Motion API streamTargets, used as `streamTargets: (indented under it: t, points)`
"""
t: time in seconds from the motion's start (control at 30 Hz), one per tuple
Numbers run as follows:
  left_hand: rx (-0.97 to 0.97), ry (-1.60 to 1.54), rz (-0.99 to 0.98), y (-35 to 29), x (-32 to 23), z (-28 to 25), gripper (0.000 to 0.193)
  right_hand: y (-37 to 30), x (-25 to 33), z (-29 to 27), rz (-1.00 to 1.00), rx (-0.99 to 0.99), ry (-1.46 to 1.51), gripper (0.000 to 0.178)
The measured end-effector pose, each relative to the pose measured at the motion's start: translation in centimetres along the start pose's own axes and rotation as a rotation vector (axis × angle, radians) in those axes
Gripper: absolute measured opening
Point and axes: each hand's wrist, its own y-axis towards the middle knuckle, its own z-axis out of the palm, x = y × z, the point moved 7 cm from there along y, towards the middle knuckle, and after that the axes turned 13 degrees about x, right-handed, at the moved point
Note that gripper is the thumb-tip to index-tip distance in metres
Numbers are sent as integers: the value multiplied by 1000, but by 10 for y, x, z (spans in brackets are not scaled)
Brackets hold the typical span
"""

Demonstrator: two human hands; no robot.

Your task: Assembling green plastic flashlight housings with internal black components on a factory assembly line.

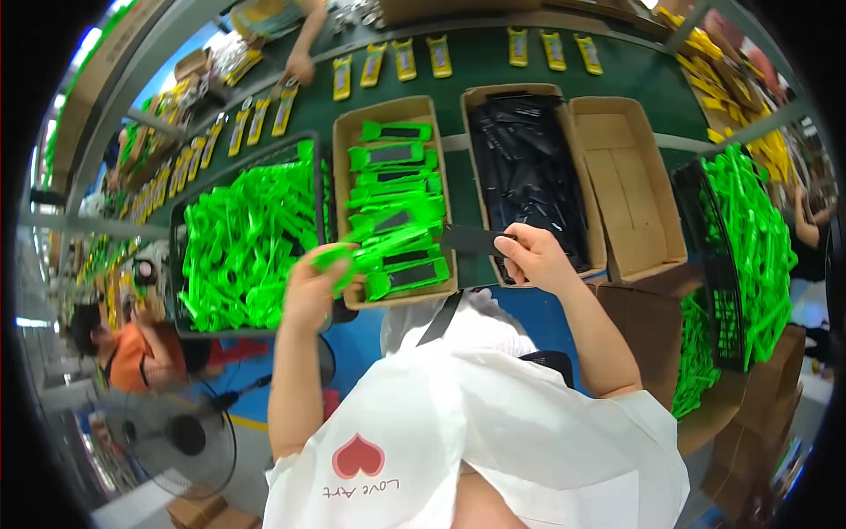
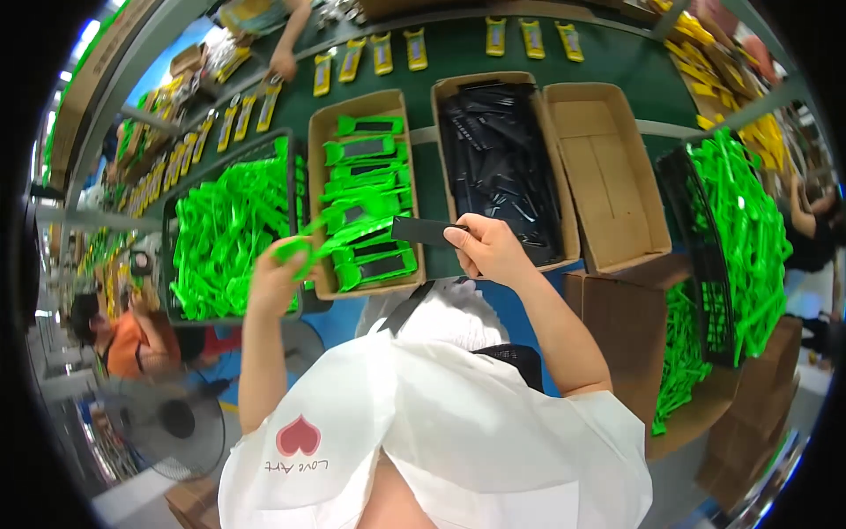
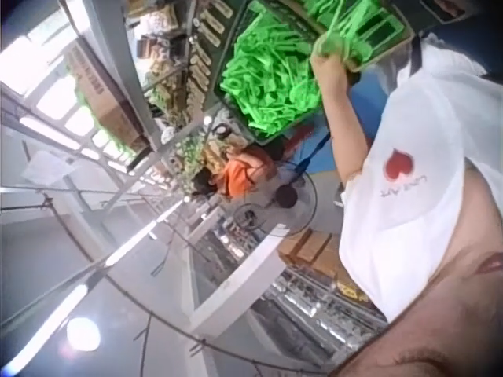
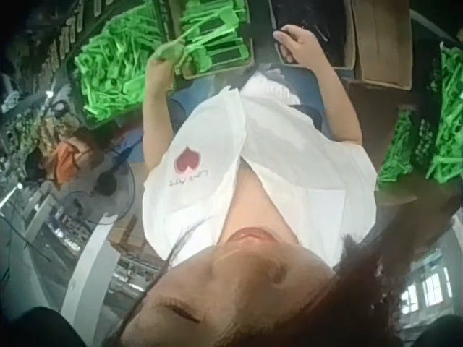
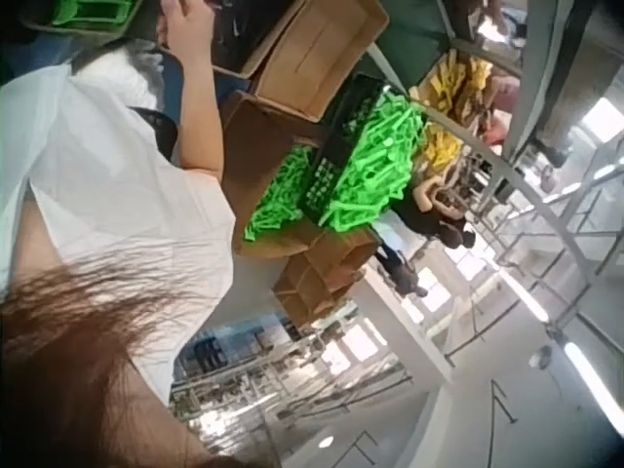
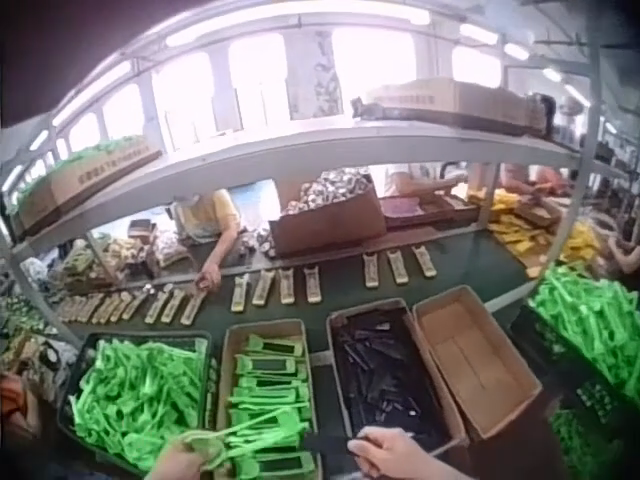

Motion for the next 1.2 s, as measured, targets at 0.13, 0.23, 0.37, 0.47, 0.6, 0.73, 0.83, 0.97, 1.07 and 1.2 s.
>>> streamTargets:
  t: [0.13, 0.23, 0.37, 0.47, 0.6, 0.73, 0.83, 0.97, 1.07, 1.2]
  points:
    - [250, -155, -146, 13, 37, 48, 18, 15, 15, 27, 55, 191, -238, 18]
    - [340, -161, -163, 20, 41, 54, 21, 22, 15, 35, 73, 207, -307, 17]
    - [292, -157, -181, 27, 42, 49, 20, 28, 15, 36, 97, 110, -483, 19]
    - [315, -143, -156, 35, 46, 44, 20, 28, 27, 34, 79, 13, -620, 23]
    - [335, -103, -154, 42, 44, 46, 20, 35, 26, 33, 108, 0, -677, 25]
    - [327, -122, -142, 50, 48, 43, 19, 46, 18, 32, 227, 16, -674, 31]
    - [288, -137, -110, 51, 45, 41, 18, 50, 19, 31, 182, -36, -752, 31]
    - [237, -75, -106, 52, 46, 40, 16, 48, 26, 33, 202, -31, -769, 31]
    - [232, -65, -95, 51, 46, 41, 16, 46, 18, 31, 240, -40, -784, 31]
    - [278, -105, -84, 51, 48, 44, 16, 49, 7, 28, 98, -94, -772, 29]
